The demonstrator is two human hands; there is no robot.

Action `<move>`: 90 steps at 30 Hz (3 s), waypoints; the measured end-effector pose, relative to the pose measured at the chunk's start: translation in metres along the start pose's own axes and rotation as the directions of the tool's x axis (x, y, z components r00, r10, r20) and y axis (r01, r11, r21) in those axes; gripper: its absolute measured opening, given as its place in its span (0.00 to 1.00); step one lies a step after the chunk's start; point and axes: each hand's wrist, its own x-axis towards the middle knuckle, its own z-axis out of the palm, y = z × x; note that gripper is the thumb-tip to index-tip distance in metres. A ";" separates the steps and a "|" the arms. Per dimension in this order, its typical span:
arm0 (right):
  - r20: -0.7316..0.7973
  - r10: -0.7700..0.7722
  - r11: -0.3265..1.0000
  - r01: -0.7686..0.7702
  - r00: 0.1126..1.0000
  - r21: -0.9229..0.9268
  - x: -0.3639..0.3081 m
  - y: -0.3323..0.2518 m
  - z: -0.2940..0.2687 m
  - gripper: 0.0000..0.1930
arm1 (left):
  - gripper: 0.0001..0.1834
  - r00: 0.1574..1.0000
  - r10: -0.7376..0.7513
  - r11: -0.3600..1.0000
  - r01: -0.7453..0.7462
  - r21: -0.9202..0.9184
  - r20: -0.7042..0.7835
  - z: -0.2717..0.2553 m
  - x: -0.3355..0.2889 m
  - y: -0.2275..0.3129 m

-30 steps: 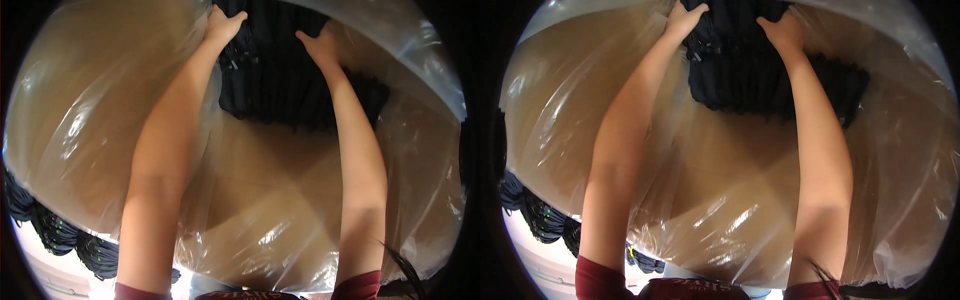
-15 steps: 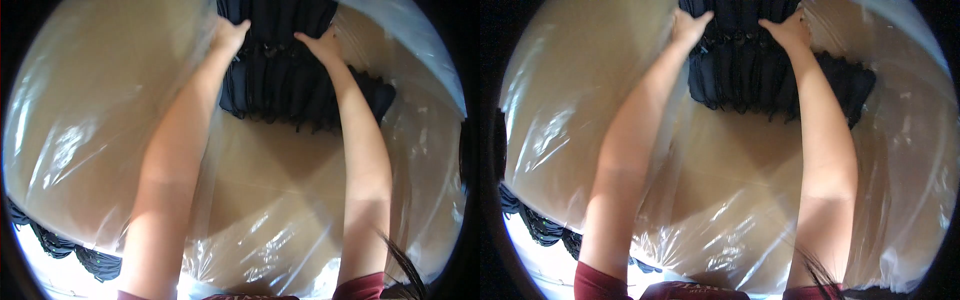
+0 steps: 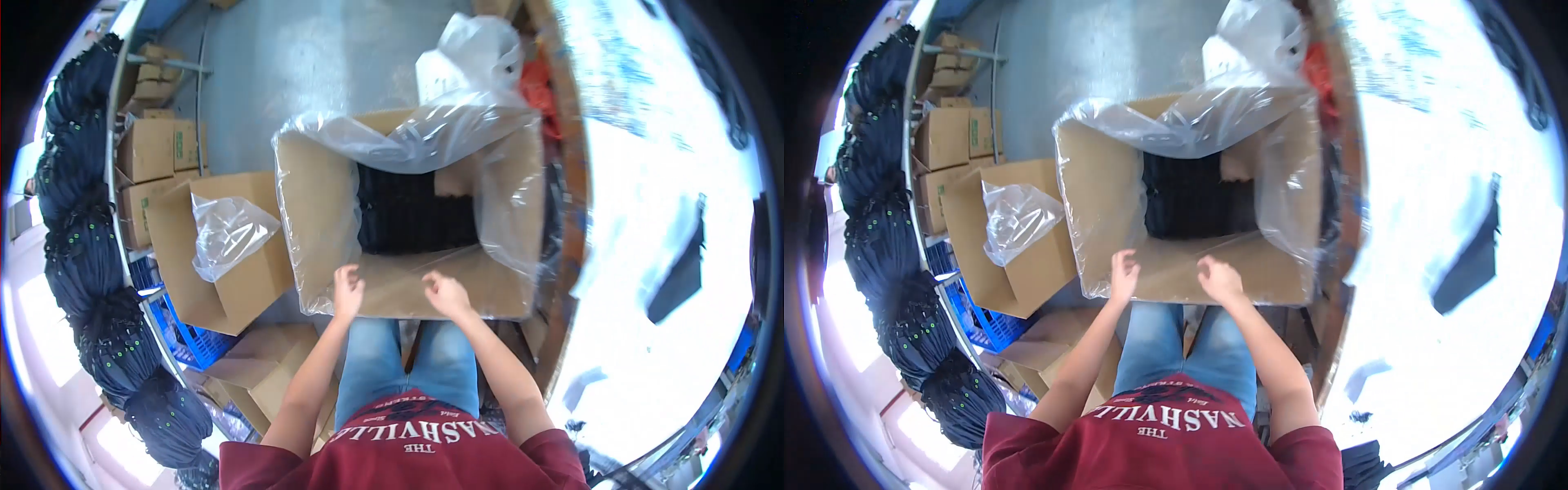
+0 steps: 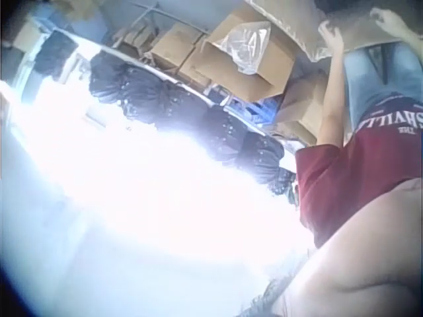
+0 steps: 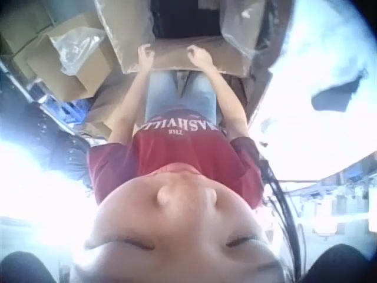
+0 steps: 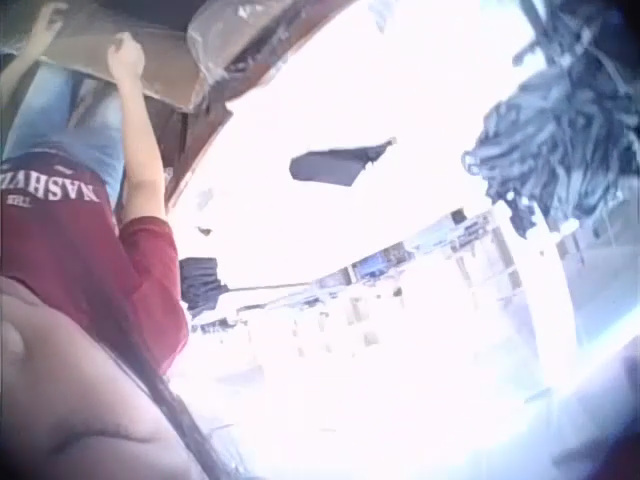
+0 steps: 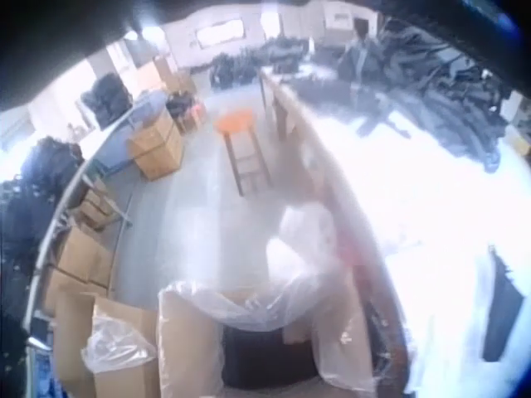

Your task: Inspecting, counting, and packing black fabric pouches into a cardboard box on a factory floor.

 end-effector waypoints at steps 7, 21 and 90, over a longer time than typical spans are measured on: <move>-0.115 -0.006 0.998 0.012 0.993 0.058 -0.116 0.029 -0.068 0.13 | 0.09 0.844 -0.384 0.912 0.284 0.297 0.374 -0.068 -0.075 -0.063; -0.688 0.334 0.715 0.302 0.644 0.630 -0.292 0.055 -0.089 0.12 | 0.11 0.304 -0.226 0.872 -0.361 0.331 0.926 0.027 -0.001 0.146; -0.392 0.848 -0.197 0.899 0.357 0.391 -0.458 0.371 -0.090 0.29 | 0.40 -0.033 0.480 0.253 -0.951 -0.174 0.877 0.489 -0.483 0.314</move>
